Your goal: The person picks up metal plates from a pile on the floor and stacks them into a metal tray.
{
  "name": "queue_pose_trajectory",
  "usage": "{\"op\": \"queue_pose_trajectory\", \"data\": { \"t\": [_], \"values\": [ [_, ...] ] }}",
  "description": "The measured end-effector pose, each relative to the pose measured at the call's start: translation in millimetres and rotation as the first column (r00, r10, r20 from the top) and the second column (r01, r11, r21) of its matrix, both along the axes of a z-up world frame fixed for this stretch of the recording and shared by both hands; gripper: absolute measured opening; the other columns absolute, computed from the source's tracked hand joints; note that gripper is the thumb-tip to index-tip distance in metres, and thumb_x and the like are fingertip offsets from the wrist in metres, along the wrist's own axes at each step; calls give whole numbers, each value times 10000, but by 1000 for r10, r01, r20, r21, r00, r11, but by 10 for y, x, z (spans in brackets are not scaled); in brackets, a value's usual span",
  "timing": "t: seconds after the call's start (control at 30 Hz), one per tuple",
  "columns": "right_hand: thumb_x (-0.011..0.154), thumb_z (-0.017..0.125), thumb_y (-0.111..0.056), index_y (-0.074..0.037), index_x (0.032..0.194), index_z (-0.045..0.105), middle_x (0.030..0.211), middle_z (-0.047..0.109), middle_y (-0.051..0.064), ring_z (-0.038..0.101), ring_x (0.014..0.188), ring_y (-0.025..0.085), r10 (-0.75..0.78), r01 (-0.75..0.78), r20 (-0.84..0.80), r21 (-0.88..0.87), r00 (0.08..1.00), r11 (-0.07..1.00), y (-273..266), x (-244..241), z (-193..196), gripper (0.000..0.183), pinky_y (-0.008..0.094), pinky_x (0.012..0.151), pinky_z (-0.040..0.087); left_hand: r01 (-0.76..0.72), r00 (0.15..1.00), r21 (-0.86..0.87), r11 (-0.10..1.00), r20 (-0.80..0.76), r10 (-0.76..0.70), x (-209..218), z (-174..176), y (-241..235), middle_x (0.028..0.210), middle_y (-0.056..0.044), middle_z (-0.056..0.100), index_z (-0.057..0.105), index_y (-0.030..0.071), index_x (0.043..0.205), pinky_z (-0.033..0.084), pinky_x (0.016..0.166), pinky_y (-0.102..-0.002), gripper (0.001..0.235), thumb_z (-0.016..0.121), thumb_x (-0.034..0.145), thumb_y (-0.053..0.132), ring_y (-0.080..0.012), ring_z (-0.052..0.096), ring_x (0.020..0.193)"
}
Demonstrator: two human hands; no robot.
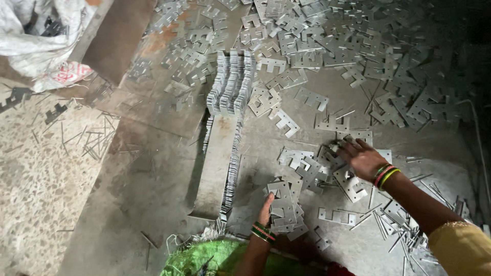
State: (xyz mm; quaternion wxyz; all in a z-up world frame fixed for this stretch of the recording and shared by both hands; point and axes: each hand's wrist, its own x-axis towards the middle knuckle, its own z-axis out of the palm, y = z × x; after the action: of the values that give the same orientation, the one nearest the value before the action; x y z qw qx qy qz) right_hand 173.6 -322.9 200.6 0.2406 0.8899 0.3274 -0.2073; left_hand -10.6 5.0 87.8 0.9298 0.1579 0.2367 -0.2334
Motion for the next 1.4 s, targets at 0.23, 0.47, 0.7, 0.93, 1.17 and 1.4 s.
{"op": "queue_pose_trajectory", "data": {
  "t": [0.23,0.47,0.7,0.93,1.17,1.4],
  "values": [
    [942,442,-129,-111,1577,308,1636,314,135,298,1533,290,-22,13,-141,-65,990,998,203,108,372,649,400,1297,187,-34,999,-85,996,-5,34,5,214,122,1126,-166,724,574,46,1346,602,848,-487,654,643,902,522,-331,717,979],
    [904,494,-158,-12,1514,334,1596,334,200,340,1488,331,145,-150,-78,-68,986,986,135,59,256,647,421,1256,221,-62,998,8,998,-29,62,-104,236,235,1128,-131,719,602,61,1315,607,864,-474,516,673,914,378,-303,716,986],
    [1014,413,-201,-77,1158,708,1273,693,135,683,1175,229,-33,-37,-327,-206,944,978,134,262,87,351,389,1099,509,-119,993,91,989,27,117,-14,127,286,1096,-129,729,652,33,1255,609,823,-434,516,710,902,404,-269,719,954],
    [859,692,-338,-52,1082,736,952,757,196,723,887,373,-516,474,-48,474,855,742,723,164,573,365,477,822,595,-116,993,7,993,-19,116,155,20,134,1019,-88,745,672,81,1215,607,776,-446,414,718,919,367,-264,722,875],
    [710,808,-168,-57,1184,698,1013,782,111,743,920,226,-254,589,-534,758,807,278,1623,-355,833,499,379,866,565,-140,990,22,990,38,139,612,609,283,1075,-58,758,703,76,1193,626,857,-390,338,790,884,182,-222,736,970],
    [571,865,-46,-83,1513,311,1393,530,153,585,1228,321,-103,513,-531,844,841,-155,2297,-240,747,1093,449,971,547,22,843,966,256,120,-525,1249,1736,1506,1063,-74,752,623,53,1181,575,894,-371,700,961,604,259,-204,704,985]
  ]
}}
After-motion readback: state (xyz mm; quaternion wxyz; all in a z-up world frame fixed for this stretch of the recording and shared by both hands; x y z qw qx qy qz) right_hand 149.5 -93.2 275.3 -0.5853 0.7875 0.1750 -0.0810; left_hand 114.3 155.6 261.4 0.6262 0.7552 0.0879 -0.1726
